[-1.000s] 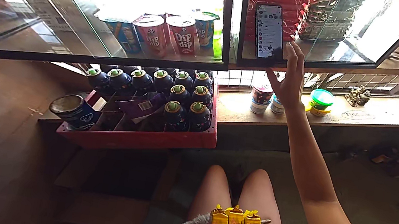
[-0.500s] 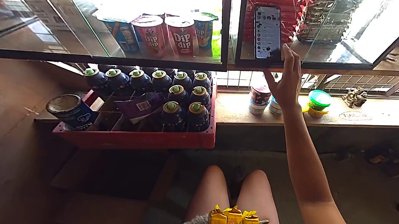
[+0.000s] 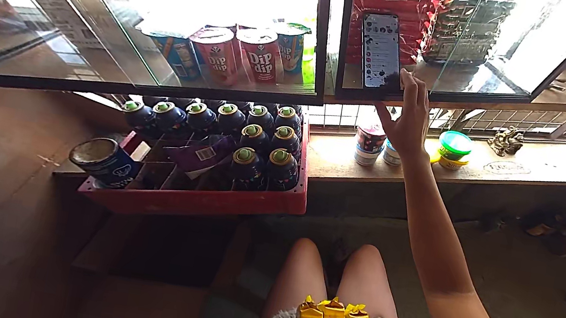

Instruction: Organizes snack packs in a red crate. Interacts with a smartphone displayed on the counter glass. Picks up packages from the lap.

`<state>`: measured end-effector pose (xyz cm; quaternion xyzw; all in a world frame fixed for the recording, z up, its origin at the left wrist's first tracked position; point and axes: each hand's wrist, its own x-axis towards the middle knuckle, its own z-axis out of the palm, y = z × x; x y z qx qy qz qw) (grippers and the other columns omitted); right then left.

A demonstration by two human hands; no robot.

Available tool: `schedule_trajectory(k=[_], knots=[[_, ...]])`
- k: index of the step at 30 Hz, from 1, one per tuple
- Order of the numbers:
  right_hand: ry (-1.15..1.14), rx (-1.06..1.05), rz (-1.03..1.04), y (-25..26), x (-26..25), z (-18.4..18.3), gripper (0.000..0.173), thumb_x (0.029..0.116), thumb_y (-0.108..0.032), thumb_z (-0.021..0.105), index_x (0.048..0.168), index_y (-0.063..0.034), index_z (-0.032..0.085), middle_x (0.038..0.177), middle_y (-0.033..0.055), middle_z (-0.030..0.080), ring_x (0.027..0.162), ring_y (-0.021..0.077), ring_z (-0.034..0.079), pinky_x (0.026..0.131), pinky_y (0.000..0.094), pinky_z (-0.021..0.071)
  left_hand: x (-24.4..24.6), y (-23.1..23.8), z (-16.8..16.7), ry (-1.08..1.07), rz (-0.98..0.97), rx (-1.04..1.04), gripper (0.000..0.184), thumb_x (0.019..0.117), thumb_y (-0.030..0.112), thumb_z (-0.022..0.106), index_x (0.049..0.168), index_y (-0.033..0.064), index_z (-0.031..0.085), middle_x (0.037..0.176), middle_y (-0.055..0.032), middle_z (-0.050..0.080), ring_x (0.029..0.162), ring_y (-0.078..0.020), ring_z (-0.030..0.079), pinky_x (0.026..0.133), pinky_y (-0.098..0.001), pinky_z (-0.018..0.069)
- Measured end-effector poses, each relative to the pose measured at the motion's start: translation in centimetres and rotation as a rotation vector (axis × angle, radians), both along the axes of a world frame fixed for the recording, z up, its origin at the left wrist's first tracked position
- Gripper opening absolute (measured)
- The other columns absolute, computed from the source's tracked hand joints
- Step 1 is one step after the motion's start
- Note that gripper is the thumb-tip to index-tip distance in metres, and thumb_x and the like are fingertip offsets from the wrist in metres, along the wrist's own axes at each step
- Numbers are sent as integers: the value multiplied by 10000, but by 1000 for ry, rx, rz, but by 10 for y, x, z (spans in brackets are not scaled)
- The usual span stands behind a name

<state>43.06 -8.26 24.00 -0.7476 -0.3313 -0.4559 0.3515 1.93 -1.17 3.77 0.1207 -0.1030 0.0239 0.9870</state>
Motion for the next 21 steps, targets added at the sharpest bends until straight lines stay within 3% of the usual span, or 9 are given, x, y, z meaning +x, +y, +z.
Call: schedule_trajectory(k=[10,16,18,19,21], knots=[[-11,6,9,0,1,-1,655,907,-298,752,1430,25,527,1320,247,609,1242,395,593,1059,503,475,-1,0,-12,17,-17,-31,344,972,405,626,1195,184,766,1118,-7,777,1056,-75,726,963,-266,566],[-2,4,5,0,-1,0,655,905,-296,754,1428,29,530,1321,242,615,1242,393,595,1058,501,473,-10,-6,-20,403,215,183,259,833,472,757,934,238,801,912,26,792,857,-38,747,805,-224,606],[-1,4,3,0,-2,1,657,905,-298,755,1430,26,529,1321,242,614,1241,392,597,1057,500,476,-11,-7,-17,467,253,190,220,848,438,752,881,222,782,876,16,788,826,-42,747,778,-223,608],[-2,3,2,0,-2,1,654,904,-297,756,1426,26,533,1318,242,616,1237,392,599,1050,499,480,-10,-7,-15,444,238,175,201,886,408,709,888,217,772,883,14,788,834,-43,746,784,-224,607],[2,2,4,0,-2,1,654,899,-297,764,1420,28,538,1316,242,617,1231,398,601,1042,502,487,-9,-1,-26,249,110,100,290,911,452,688,1051,223,799,1006,21,791,950,-50,741,877,-240,595]])
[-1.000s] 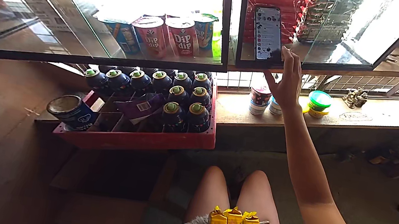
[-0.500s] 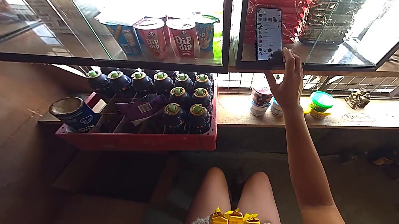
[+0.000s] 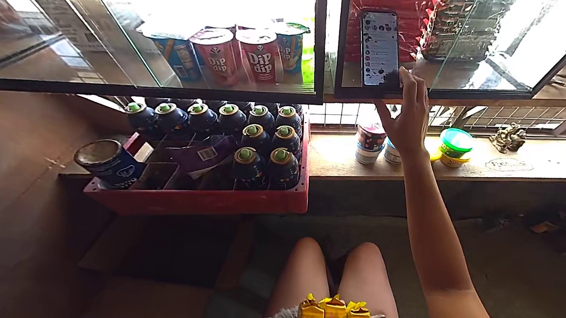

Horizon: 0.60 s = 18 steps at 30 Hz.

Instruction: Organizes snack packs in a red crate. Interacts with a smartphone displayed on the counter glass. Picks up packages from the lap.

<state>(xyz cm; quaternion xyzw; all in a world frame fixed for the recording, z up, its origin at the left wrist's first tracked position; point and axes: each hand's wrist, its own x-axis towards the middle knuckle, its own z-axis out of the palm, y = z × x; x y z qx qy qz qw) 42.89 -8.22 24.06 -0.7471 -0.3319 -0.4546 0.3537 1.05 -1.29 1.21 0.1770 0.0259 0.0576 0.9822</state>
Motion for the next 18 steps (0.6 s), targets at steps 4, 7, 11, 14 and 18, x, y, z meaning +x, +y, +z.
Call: schedule_trajectory(k=[4,7,11,14,18], knots=[[4,2,0,0,0,1,645,895,-291,764,1416,20,546,1302,236,620,1212,392,606,1024,497,495,2,2,-15,-162,-83,-78,337,954,436,639,1163,210,776,1091,21,780,1034,-52,724,941,-250,572],[12,-5,10,-1,0,2,648,898,-296,762,1420,18,541,1316,236,616,1234,387,599,1048,496,485,5,3,-16,-239,-128,-115,351,982,421,608,1210,200,757,1133,17,771,1073,-55,713,967,-261,562],[8,-6,4,-1,-1,3,649,901,-304,759,1421,18,539,1295,234,620,1215,386,603,1031,492,492,4,3,-18,-209,-125,-121,347,971,421,624,1195,196,762,1124,11,773,1060,-64,718,960,-268,567],[21,-10,9,-1,-1,3,654,899,-301,759,1423,21,536,1296,235,619,1217,383,603,1034,491,492,0,2,-25,-127,-53,-48,347,948,448,643,1156,205,779,1083,15,781,1024,-62,728,939,-266,576],[44,-22,7,-2,-1,3,656,902,-302,751,1429,18,530,1309,237,612,1230,389,594,1042,495,485,0,5,-49,-169,-110,-91,369,963,445,631,1194,190,763,1119,-10,774,1053,-92,726,951,-298,578]])
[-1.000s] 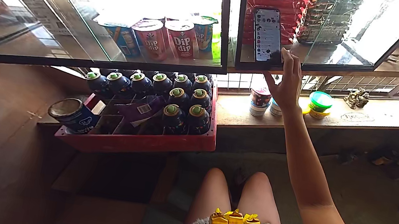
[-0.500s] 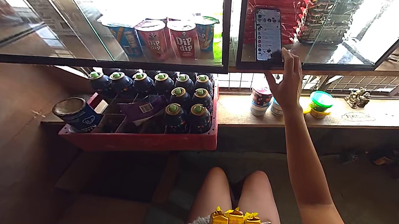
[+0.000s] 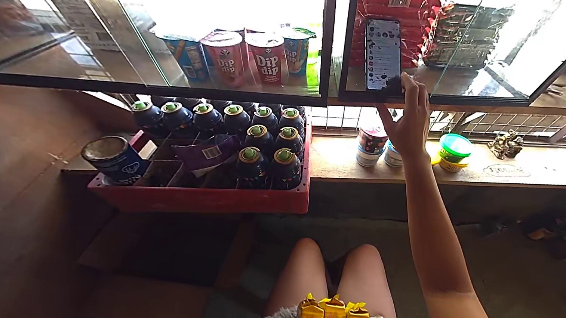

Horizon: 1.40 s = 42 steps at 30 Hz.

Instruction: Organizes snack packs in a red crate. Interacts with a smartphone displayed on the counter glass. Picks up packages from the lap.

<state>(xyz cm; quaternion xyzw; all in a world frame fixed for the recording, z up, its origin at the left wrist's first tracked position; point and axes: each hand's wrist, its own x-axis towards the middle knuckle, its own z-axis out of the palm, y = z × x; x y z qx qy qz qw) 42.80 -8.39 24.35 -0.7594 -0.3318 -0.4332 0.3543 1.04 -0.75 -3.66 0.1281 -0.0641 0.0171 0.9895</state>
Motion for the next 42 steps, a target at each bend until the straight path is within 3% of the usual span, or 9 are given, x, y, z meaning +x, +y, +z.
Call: schedule_trajectory(k=[2,5,12,28,33,36,37,39,42], knots=[[-1,-2,2,-1,0,0,659,902,-303,755,1432,17,528,1315,237,610,1233,385,594,1044,494,485,-2,1,-13,0,-8,11,374,973,454,621,1208,196,756,1131,-7,769,1061,-93,723,955,-305,576],[-5,5,8,0,-2,1,661,894,-284,768,1428,24,528,1323,245,609,1247,396,589,1067,510,468,-4,-5,18,109,81,61,343,935,462,646,1117,211,793,1047,11,787,986,-69,740,908,-273,593],[-4,11,5,0,-1,0,657,896,-291,766,1425,20,531,1310,234,615,1229,385,598,1044,493,486,-2,0,1,-2,15,29,403,972,473,607,1216,190,757,1139,-8,769,1075,-87,717,971,-295,567],[26,-2,-1,0,-1,1,673,899,-295,765,1445,9,514,1340,234,597,1256,388,580,1050,494,481,-1,2,6,-54,-114,-92,407,985,438,609,1249,155,733,1171,-40,758,1101,-126,715,985,-335,567],[51,95,204,-8,-7,-2,717,911,-298,763,1462,51,465,1458,257,520,1359,353,519,1118,458,450,-2,3,-14,-35,-122,-91,403,970,448,627,1236,169,740,1157,-31,761,1082,-121,720,969,-333,575],[305,202,348,-28,-63,-31,760,963,-294,678,1572,-12,320,1609,187,372,1447,270,429,1137,431,431,-1,3,-11,-54,-111,-72,426,967,458,629,1260,164,728,1171,-27,757,1092,-118,715,980,-329,568],[370,219,364,-37,-82,-52,756,968,-324,664,1573,-34,317,1607,164,382,1429,253,451,1117,435,455,-2,2,-7,-34,-88,-55,423,958,461,641,1246,166,735,1158,-28,761,1078,-117,720,971,-327,573],[502,247,418,-56,-115,-103,726,968,-394,659,1521,-7,392,1547,182,455,1359,261,535,1056,436,524,-3,1,5,12,-46,-24,399,940,463,666,1205,177,755,1128,-27,769,1052,-112,728,950,-320,585],[889,288,500,-95,-166,-153,642,946,-362,672,1412,50,511,1454,199,548,1257,243,617,997,371,560,-5,0,20,175,-16,-30,385,864,505,723,1078,191,790,1026,-32,786,966,-119,749,888,-323,611]])
